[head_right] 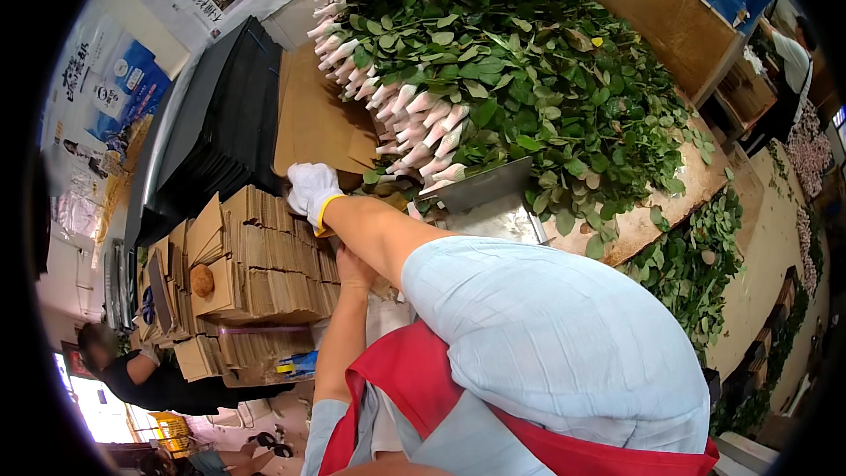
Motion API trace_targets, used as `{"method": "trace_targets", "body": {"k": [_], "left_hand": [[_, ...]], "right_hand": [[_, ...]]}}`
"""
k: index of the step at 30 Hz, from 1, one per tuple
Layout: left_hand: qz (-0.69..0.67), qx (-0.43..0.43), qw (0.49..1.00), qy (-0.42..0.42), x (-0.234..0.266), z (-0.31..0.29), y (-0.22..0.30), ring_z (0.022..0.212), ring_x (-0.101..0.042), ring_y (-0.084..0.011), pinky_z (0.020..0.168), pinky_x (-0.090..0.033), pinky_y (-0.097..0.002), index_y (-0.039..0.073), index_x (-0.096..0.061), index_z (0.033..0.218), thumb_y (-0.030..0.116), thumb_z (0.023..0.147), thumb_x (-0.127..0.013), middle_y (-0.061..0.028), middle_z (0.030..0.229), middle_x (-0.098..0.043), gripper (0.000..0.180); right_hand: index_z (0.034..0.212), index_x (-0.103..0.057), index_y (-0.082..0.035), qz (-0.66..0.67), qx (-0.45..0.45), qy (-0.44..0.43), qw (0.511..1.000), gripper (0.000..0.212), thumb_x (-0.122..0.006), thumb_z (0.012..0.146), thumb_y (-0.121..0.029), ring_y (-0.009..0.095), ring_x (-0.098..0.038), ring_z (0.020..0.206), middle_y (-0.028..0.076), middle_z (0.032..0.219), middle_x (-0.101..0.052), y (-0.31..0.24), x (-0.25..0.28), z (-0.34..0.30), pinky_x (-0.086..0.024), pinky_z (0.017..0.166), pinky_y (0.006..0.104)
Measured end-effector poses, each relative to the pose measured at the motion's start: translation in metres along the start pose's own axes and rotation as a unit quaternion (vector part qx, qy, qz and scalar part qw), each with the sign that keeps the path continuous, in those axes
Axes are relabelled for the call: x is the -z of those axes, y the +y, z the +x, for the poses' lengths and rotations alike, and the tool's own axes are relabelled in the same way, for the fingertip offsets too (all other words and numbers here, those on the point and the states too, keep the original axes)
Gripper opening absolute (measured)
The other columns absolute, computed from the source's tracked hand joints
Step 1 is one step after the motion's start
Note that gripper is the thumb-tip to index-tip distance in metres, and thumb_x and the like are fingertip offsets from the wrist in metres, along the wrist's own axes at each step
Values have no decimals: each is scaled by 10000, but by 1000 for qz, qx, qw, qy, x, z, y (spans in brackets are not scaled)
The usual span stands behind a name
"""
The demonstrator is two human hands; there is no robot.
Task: The person places several roses into a cardboard sleeve, folds the ends of the sleeve over the stems, and secures the packaging using a stapler.
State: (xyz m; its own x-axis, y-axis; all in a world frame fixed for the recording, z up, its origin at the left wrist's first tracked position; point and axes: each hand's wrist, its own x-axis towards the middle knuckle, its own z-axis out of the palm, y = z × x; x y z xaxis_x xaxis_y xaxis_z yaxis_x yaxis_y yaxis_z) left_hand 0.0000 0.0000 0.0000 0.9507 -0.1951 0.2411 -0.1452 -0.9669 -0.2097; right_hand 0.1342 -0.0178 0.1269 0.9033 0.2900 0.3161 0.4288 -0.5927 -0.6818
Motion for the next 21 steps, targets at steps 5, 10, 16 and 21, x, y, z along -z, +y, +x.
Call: {"method": "trace_targets", "body": {"k": [5,10,16,21], "left_hand": [[15,-78,997,-17,4,-3,21,1064,-559,-258,916,-490,-380,62,-646,1119,238,759,-626,-87,1066,-623,401],[4,-70,997,32,3,2,11,944,-600,-255,728,-541,-345,21,-590,1217,127,771,-549,-116,1059,-630,460],[3,-75,995,59,3,12,2,964,-602,-227,702,-541,-343,49,-624,1174,126,760,-560,-61,1057,-648,426],[-60,-57,975,205,7,-12,5,912,-618,-227,734,-538,-334,75,-674,1012,136,751,-573,-44,952,-660,287]], "right_hand": [[698,-687,-59,-10,294,-140,945,208,-619,671,-254,331,-684,757,164,784,-692,-7,51,15,-547,666,426],[842,-662,-34,-21,335,-118,935,275,-612,730,-280,315,-673,794,144,838,-689,-60,202,48,-541,718,405],[998,-625,-25,-111,317,-322,885,308,-607,790,-252,289,-669,848,128,916,-690,7,340,-87,-534,783,397],[1128,-595,-18,-193,303,-532,767,357,-603,840,-229,268,-665,894,115,981,-691,58,342,-145,-528,837,391]]}}
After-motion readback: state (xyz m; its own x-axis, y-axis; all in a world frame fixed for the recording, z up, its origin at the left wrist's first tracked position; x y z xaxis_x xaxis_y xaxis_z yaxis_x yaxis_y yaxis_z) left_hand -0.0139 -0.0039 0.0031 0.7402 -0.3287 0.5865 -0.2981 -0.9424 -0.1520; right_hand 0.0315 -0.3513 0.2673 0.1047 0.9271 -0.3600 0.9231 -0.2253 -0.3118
